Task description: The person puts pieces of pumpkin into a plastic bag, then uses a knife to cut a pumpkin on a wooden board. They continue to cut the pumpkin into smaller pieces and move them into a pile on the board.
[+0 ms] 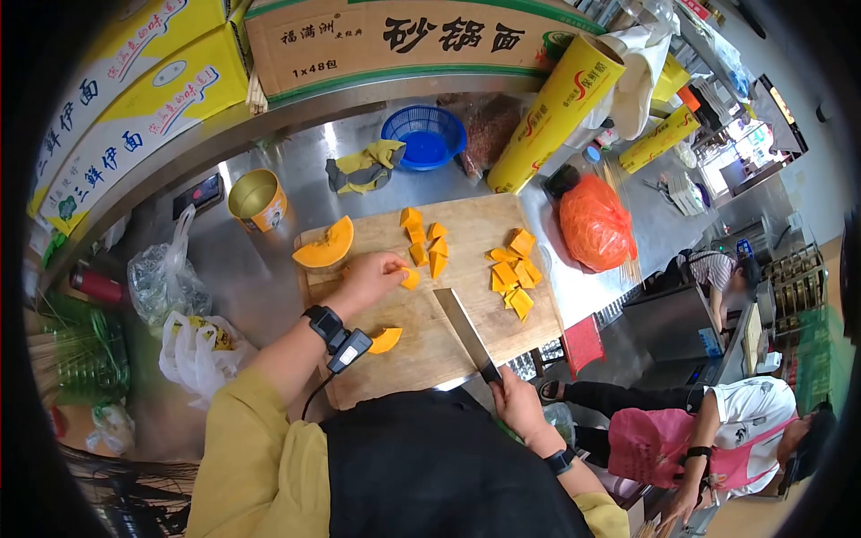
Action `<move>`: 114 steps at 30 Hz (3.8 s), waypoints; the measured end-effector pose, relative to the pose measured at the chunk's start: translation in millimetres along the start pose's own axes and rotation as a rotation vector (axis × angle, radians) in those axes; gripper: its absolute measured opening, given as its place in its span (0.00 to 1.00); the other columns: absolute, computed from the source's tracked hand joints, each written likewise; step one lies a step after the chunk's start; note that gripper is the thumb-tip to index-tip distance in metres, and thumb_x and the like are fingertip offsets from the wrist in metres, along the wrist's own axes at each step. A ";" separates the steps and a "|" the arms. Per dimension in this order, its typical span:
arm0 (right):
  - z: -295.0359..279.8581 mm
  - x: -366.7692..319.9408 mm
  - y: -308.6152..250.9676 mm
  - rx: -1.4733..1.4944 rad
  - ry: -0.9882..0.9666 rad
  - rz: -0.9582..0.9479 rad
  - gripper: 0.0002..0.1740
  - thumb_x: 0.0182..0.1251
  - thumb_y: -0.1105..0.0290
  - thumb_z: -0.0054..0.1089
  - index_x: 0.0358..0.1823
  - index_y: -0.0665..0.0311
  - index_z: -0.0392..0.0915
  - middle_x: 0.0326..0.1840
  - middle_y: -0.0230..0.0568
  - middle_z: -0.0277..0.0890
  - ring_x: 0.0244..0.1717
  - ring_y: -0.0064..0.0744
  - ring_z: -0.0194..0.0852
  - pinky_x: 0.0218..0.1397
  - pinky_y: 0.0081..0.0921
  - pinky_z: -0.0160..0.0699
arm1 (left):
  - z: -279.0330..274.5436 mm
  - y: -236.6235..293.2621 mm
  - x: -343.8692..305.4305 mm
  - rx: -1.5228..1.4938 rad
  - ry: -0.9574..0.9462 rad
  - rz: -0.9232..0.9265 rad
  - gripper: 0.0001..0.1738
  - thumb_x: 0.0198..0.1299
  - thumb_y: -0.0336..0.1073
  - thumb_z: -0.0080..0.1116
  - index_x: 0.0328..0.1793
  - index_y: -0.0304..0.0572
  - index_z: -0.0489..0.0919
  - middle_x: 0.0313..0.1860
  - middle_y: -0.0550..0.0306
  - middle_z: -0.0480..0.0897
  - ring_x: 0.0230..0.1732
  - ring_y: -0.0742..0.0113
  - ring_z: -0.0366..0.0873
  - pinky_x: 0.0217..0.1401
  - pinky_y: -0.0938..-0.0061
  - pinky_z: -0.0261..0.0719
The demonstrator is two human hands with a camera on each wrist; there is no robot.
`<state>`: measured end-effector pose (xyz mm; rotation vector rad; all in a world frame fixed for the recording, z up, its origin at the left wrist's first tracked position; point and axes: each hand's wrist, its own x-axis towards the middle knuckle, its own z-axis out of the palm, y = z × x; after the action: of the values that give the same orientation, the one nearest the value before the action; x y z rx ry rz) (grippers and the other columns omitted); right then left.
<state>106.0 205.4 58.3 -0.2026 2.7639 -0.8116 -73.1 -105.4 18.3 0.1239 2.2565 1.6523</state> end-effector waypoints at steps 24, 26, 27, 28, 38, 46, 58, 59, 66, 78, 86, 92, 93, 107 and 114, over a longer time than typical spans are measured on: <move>-12.5 86.9 -46.2 0.019 -0.199 -0.090 0.12 0.68 0.72 0.56 0.47 0.69 0.65 0.33 0.62 0.79 0.39 0.66 0.78 0.42 0.51 0.77 | 14.0 -16.1 -15.2 0.065 0.192 0.022 0.13 0.53 0.24 0.70 0.41 0.36 0.77 0.34 0.55 0.81 0.34 0.68 0.80 0.39 0.75 0.80; -17.3 89.3 -50.4 -0.013 -0.231 -0.077 0.13 0.68 0.72 0.56 0.48 0.69 0.65 0.32 0.63 0.78 0.39 0.67 0.78 0.42 0.52 0.76 | 14.2 -14.4 -15.5 0.076 0.192 0.011 0.13 0.53 0.24 0.70 0.41 0.36 0.77 0.34 0.55 0.81 0.35 0.68 0.80 0.40 0.74 0.80; -16.1 89.9 -49.6 -0.005 -0.218 -0.098 0.13 0.69 0.71 0.55 0.48 0.69 0.64 0.31 0.64 0.78 0.38 0.67 0.77 0.41 0.54 0.76 | 14.0 -14.7 -15.1 0.078 0.192 0.018 0.13 0.53 0.24 0.70 0.41 0.35 0.77 0.34 0.55 0.80 0.35 0.67 0.79 0.40 0.74 0.80; -13.7 90.7 -48.0 0.002 -0.205 -0.119 0.12 0.69 0.71 0.54 0.47 0.69 0.64 0.30 0.65 0.77 0.36 0.68 0.77 0.40 0.55 0.75 | 14.0 -15.2 -14.6 0.079 0.192 0.024 0.13 0.53 0.24 0.70 0.42 0.35 0.76 0.34 0.55 0.80 0.35 0.67 0.79 0.40 0.74 0.80; 0.6 119.4 -40.6 0.047 -0.128 -0.219 0.12 0.68 0.72 0.55 0.47 0.69 0.65 0.30 0.65 0.77 0.37 0.67 0.77 0.39 0.56 0.74 | 0.7 7.5 -24.5 0.321 0.038 -0.063 0.14 0.53 0.30 0.70 0.42 0.39 0.76 0.30 0.54 0.78 0.33 0.65 0.78 0.35 0.69 0.74; -25.2 97.0 -48.5 0.027 -0.173 -0.175 0.12 0.69 0.74 0.55 0.47 0.70 0.63 0.33 0.62 0.79 0.39 0.66 0.77 0.42 0.51 0.76 | 8.4 -14.0 -32.2 0.276 0.174 0.252 0.11 0.56 0.26 0.67 0.43 0.36 0.77 0.38 0.51 0.80 0.34 0.61 0.80 0.40 0.71 0.80; -30.4 94.1 -59.7 -0.073 -0.268 -0.146 0.12 0.68 0.72 0.54 0.47 0.68 0.64 0.31 0.62 0.78 0.38 0.67 0.77 0.42 0.54 0.75 | 7.8 -8.9 -37.3 0.264 0.198 0.289 0.09 0.55 0.23 0.64 0.42 0.35 0.78 0.37 0.50 0.79 0.34 0.57 0.80 0.38 0.69 0.77; -29.9 94.4 -60.6 -0.074 -0.274 -0.145 0.12 0.68 0.72 0.54 0.47 0.68 0.64 0.31 0.62 0.78 0.38 0.67 0.77 0.42 0.54 0.75 | 7.6 -10.2 -36.6 0.259 0.198 0.297 0.09 0.55 0.23 0.65 0.42 0.35 0.78 0.37 0.50 0.79 0.34 0.56 0.80 0.37 0.68 0.77; -26.2 111.0 -63.2 -0.118 -0.311 -0.177 0.12 0.69 0.71 0.53 0.48 0.67 0.64 0.30 0.62 0.78 0.37 0.67 0.78 0.40 0.56 0.75 | 6.9 -10.1 -36.0 0.278 0.192 0.313 0.10 0.55 0.23 0.64 0.42 0.35 0.78 0.37 0.49 0.78 0.35 0.55 0.80 0.38 0.67 0.77; -39.9 98.1 -57.6 0.260 -0.221 -0.251 0.22 0.72 0.73 0.56 0.63 0.65 0.62 0.28 0.49 0.79 0.24 0.45 0.77 0.29 0.34 0.77 | -17.4 6.9 -54.2 -0.701 0.104 -0.141 0.16 0.72 0.42 0.56 0.55 0.38 0.73 0.49 0.55 0.79 0.53 0.63 0.79 0.58 0.68 0.80; -45.4 99.0 -90.5 0.863 -0.669 0.028 0.27 0.76 0.72 0.54 0.73 0.62 0.60 0.36 0.35 0.80 0.18 0.15 0.65 0.20 0.17 0.68 | -18.5 42.9 -86.2 -1.373 -0.138 -0.033 0.33 0.76 0.58 0.40 0.78 0.46 0.61 0.76 0.53 0.67 0.77 0.57 0.61 0.78 0.50 0.57; -34.6 97.3 -89.4 0.863 -0.642 0.028 0.24 0.76 0.72 0.54 0.71 0.62 0.62 0.31 0.31 0.76 0.18 0.16 0.66 0.20 0.17 0.69 | -14.8 33.5 -95.7 -1.321 0.089 -0.160 0.23 0.74 0.51 0.52 0.67 0.49 0.72 0.63 0.59 0.76 0.64 0.67 0.72 0.66 0.65 0.70; -33.9 94.6 -87.6 0.876 -0.617 0.035 0.25 0.76 0.72 0.54 0.71 0.62 0.62 0.30 0.31 0.75 0.17 0.16 0.66 0.20 0.17 0.69 | -16.8 11.1 -91.2 -1.440 -0.068 -0.078 0.21 0.73 0.50 0.53 0.64 0.48 0.73 0.58 0.60 0.77 0.60 0.68 0.73 0.62 0.67 0.72; -47.2 53.3 -20.2 0.668 -0.258 0.192 0.19 0.74 0.75 0.56 0.62 0.66 0.65 0.32 0.37 0.79 0.16 0.18 0.69 0.18 0.19 0.69 | -26.6 -25.4 -90.6 0.239 0.474 0.092 0.21 0.62 0.29 0.59 0.62 0.42 0.77 0.61 0.51 0.79 0.61 0.54 0.76 0.65 0.66 0.73; -41.9 53.1 22.3 0.144 -0.224 -0.046 0.16 0.69 0.74 0.60 0.53 0.70 0.67 0.33 0.54 0.83 0.28 0.43 0.80 0.30 0.34 0.78 | -27.7 -7.1 -81.1 0.754 0.358 0.283 0.21 0.59 0.25 0.53 0.59 0.45 0.80 0.64 0.56 0.76 0.67 0.55 0.69 0.66 0.65 0.73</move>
<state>42.1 234.7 69.5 -0.3102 2.4904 -0.9338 -5.0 -154.4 36.8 0.3632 3.1590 0.8845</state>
